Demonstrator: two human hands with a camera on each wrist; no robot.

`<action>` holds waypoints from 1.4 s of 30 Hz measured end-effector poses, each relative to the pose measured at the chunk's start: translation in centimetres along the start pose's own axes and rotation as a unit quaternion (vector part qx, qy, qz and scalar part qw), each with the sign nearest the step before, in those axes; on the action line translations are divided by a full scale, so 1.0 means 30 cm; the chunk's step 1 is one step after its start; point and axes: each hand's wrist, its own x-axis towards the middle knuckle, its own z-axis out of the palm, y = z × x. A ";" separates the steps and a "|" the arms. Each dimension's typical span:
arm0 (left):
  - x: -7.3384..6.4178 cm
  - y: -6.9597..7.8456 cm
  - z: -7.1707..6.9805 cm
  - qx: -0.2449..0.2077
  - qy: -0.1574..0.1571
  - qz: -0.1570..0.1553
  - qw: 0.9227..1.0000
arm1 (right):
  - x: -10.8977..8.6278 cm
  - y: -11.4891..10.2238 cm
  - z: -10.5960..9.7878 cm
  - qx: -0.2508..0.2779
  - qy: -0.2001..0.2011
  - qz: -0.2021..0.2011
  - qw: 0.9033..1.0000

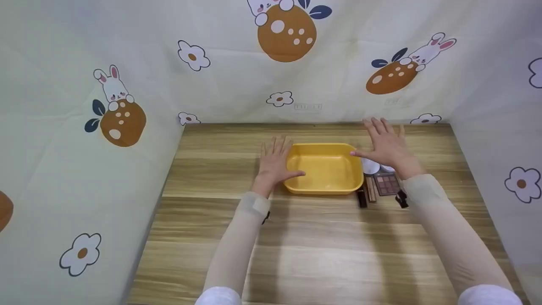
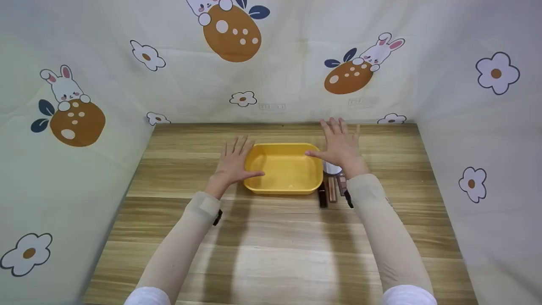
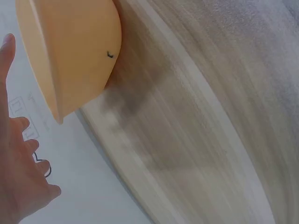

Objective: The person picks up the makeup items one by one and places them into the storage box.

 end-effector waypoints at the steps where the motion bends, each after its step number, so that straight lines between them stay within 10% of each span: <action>1: -0.001 -0.001 0.005 0.002 0.000 0.000 1.000 | 0.000 0.002 0.003 0.001 0.000 0.000 1.000; 42: -0.026 -0.051 0.138 -0.050 0.022 -0.013 0.998 | -0.020 0.079 0.061 0.014 0.024 -0.012 1.000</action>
